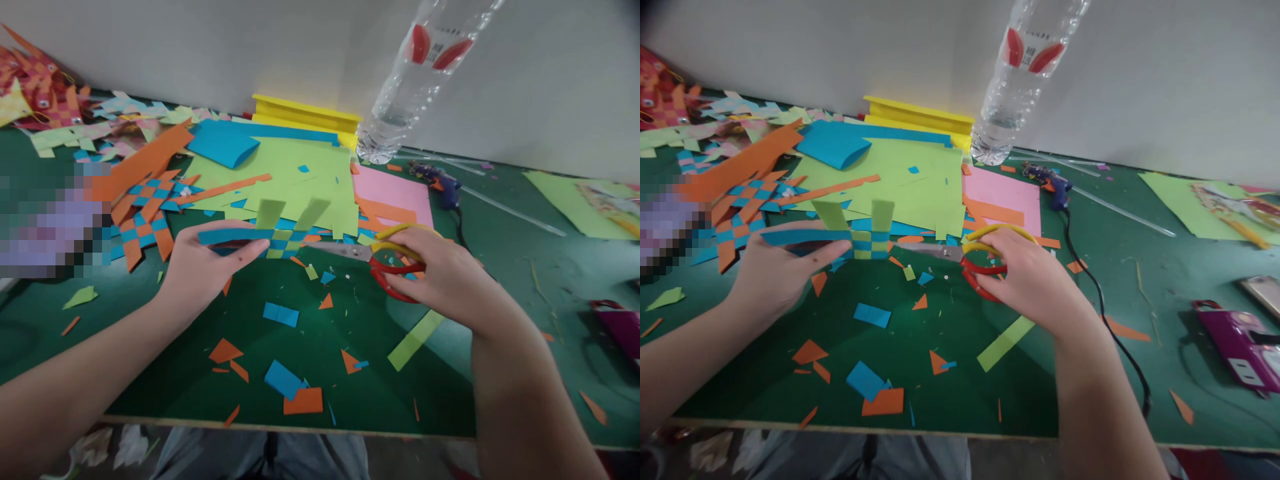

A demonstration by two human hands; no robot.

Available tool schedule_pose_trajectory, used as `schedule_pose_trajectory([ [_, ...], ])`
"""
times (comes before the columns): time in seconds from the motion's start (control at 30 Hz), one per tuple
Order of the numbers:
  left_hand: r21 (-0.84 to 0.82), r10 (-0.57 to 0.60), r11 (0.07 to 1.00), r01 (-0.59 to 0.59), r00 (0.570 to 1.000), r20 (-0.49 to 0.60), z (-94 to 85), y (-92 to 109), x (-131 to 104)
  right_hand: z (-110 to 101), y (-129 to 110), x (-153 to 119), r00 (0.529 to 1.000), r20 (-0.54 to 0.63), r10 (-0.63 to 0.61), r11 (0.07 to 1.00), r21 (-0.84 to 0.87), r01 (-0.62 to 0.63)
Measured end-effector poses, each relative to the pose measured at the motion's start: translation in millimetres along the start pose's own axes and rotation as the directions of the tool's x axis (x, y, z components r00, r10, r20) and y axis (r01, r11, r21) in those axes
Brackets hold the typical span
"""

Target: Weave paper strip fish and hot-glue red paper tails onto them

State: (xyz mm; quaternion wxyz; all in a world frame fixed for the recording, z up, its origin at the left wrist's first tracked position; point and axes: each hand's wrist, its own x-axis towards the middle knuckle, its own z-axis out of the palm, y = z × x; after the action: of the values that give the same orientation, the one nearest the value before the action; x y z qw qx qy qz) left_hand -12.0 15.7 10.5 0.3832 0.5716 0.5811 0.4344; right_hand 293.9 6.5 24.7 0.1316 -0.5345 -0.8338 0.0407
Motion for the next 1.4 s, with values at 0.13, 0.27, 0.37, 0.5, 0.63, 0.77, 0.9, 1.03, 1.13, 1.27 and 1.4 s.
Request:
schedule_pose_trajectory([
  [0.13, -0.004, 0.029, 1.000, -0.030, 0.990, -0.136, 0.3, 1, 0, -1, 3, 1, 0.985, -0.130, 0.116, 0.991, -0.051, -0.123],
  [0.27, 0.009, 0.065, 0.998, -0.064, 0.981, -0.184, 1.3, -1, -1, 0, 9, 2, 0.967, -0.144, 0.212, 0.972, -0.073, -0.224],
  [0.37, 0.004, 0.155, 0.988, -0.155, 0.982, -0.106, 0.6, -5, -2, 4, 12, 3, 0.962, -0.142, 0.235, 0.964, -0.093, -0.249],
  [0.5, -0.068, 0.350, 0.935, -0.349, 0.937, 0.006, -1.3, -9, -2, 11, 15, 2, 0.964, -0.161, 0.213, 0.964, -0.128, -0.235],
  [0.63, -0.081, 0.399, 0.915, -0.395, 0.915, 0.050, -3.4, -8, -4, 17, 17, 1, 0.965, -0.184, 0.185, 0.961, -0.170, -0.217],
  [0.77, -0.112, 0.524, 0.852, -0.512, 0.836, 0.164, -5.8, -8, -6, 19, 19, 1, 0.960, -0.202, 0.196, 0.947, -0.217, -0.239],
  [0.9, -0.067, 0.638, 0.764, -0.641, 0.736, 0.226, -4.6, -8, -5, 19, 17, 1, 0.962, -0.178, 0.206, 0.935, -0.253, -0.247],
  [1.03, -0.005, 0.668, 0.724, -0.689, 0.700, 0.253, -1.3, -5, -6, 18, 14, 1, 0.964, -0.130, 0.230, 0.914, -0.310, -0.260],
  [1.13, 0.045, 0.639, 0.739, -0.672, 0.720, 0.271, -1.0, -3, -7, 18, 14, 1, 0.959, -0.112, 0.261, 0.897, -0.339, -0.283],
  [1.27, 0.067, 0.640, 0.736, -0.674, 0.724, 0.258, -1.2, -3, -8, 17, 14, 1, 0.954, -0.164, 0.251, 0.896, -0.334, -0.293],
  [1.4, 0.027, 0.744, 0.640, -0.768, 0.628, 0.227, 0.8, -6, -7, 15, 5, 4, 0.949, -0.299, 0.101, 0.960, -0.221, -0.171],
])
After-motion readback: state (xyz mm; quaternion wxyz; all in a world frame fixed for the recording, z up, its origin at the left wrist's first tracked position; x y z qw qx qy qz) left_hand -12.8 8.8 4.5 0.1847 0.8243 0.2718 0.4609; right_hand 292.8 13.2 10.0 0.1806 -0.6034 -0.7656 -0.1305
